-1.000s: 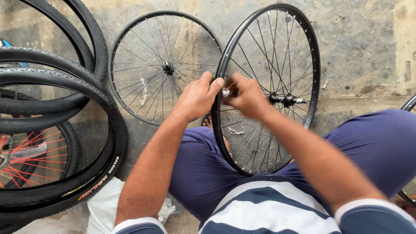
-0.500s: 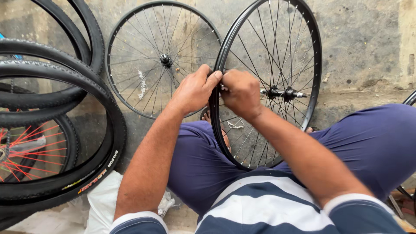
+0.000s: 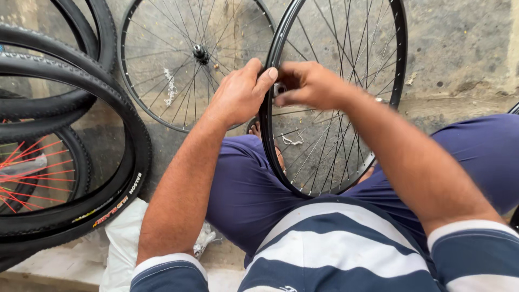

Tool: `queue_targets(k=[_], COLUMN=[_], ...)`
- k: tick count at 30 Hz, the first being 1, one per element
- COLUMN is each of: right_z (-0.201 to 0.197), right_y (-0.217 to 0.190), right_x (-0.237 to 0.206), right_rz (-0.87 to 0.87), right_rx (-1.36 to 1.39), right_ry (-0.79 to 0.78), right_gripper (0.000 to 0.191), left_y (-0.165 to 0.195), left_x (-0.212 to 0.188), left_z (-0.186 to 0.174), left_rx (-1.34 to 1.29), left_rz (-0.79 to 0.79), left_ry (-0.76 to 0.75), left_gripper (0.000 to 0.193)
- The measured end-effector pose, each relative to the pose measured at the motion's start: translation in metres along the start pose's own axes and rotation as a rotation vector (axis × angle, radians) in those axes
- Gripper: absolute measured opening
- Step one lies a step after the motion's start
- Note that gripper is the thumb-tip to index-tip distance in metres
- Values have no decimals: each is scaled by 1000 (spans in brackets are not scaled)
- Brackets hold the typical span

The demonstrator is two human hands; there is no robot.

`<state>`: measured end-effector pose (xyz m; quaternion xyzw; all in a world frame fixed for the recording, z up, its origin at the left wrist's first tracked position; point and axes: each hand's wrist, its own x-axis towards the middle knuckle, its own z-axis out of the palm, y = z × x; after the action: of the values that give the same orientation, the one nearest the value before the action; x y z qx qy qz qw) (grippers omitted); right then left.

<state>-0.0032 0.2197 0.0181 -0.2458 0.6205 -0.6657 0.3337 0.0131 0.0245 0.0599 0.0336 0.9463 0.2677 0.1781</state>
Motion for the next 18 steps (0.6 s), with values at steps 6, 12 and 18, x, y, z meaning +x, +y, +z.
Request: queue_targets(k=[6,12,18], right_z=[9,26,8], right_y=[10,49,37], right_x=[-2,9,11], right_rz=[-142,-231,-126], right_rx=[-794,-1098,-407], right_ry=[389,482,189], right_gripper=[32,28,36], left_y=[2,2,6], left_x=[0,-2,-5], left_z=[3,2,-4], left_rx=[-93,-59,-101], left_rz=[-16,-24,30], left_ry=[-9,-14,26], left_gripper=[47,48,47])
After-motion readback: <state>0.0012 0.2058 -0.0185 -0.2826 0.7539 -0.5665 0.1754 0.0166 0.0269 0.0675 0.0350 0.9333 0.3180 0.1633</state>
